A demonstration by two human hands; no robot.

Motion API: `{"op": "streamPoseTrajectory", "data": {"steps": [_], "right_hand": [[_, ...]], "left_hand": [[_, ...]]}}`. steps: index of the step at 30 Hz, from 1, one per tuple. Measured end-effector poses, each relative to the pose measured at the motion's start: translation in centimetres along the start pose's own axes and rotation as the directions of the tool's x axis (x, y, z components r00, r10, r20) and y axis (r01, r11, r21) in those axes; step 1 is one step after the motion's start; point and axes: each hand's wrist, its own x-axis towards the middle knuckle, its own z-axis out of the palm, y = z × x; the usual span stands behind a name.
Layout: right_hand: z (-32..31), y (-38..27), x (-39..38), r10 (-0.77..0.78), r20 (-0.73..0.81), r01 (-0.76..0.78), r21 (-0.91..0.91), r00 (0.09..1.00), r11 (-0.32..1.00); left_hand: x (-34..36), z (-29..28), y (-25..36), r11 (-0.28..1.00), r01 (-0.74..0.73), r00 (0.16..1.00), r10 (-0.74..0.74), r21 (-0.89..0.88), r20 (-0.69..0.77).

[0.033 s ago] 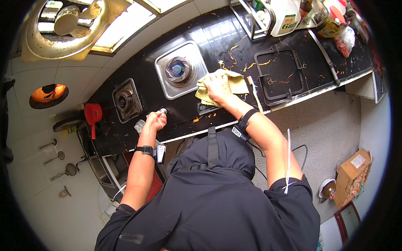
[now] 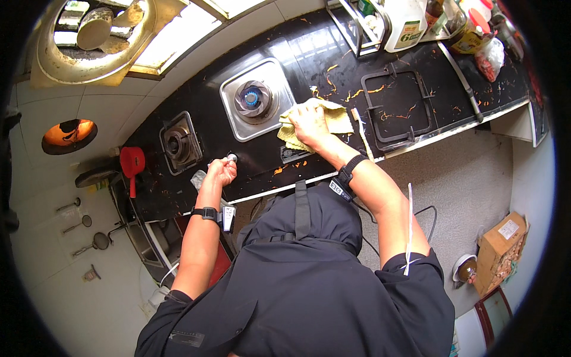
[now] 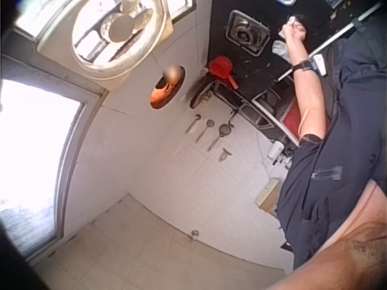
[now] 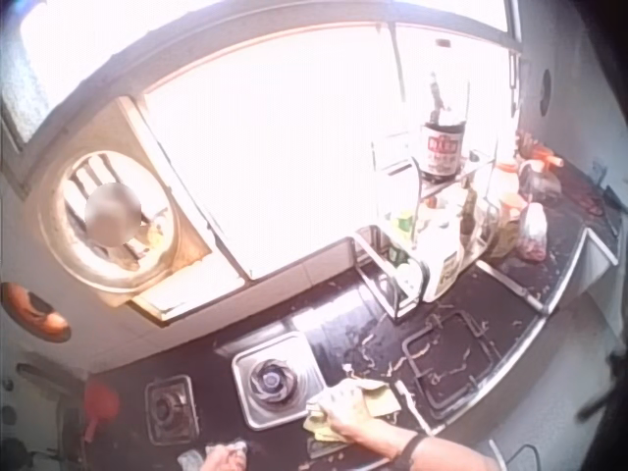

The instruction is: The person cleans a gas stove top using a cloth and a small tool. They wipe the surface around the burners, adjust the control knobs, and scrape debris from the burner grates. The person switches between cloths and uses the tool to remove stuck-on residue.

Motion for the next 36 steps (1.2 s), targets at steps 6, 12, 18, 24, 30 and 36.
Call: {"op": "streamPoseTrajectory", "data": {"steps": [6, 12, 18, 24, 30, 36], "right_hand": [[-0.26, -0.06, 0.03, -0.004, 0.001, 0.004, 0.016, 1.000, 1.000], [-0.26, -0.07, 0.05, -0.006, 0.004, 0.006, 0.016, 1.000, 1.000], [-0.11, 0.06, 0.02, -0.003, 0.024, 0.002, 0.027, 1.000, 1.000], [-0.09, 0.11, 0.04, 0.006, 0.037, -0.007, 0.026, 0.999, 1.000], [-0.07, 0.08, 0.01, -0.002, 0.039, 0.002, -0.003, 0.999, 1.000], [-0.11, 0.08, -0.01, -0.006, 0.043, 0.006, -0.013, 0.999, 1.000]], "left_hand": [[0.11, -0.14, -0.08, 1.000, 0.002, 1.000, -0.001, -0.009, 0.018], [-0.07, -0.05, -0.09, 0.999, 0.011, 1.000, -0.011, -0.041, 0.003], [0.24, -0.14, -0.30, 0.999, -0.020, 1.000, 0.020, -0.030, -0.008], [0.34, -0.31, -0.31, 0.999, -0.001, 1.000, 0.003, -0.041, 0.027], [0.20, -0.20, -0.61, 0.998, -0.049, 0.999, 0.049, -0.025, -0.011], [0.62, -1.00, -0.60, 0.999, -0.040, 0.998, 0.041, -0.020, 0.048]]}}
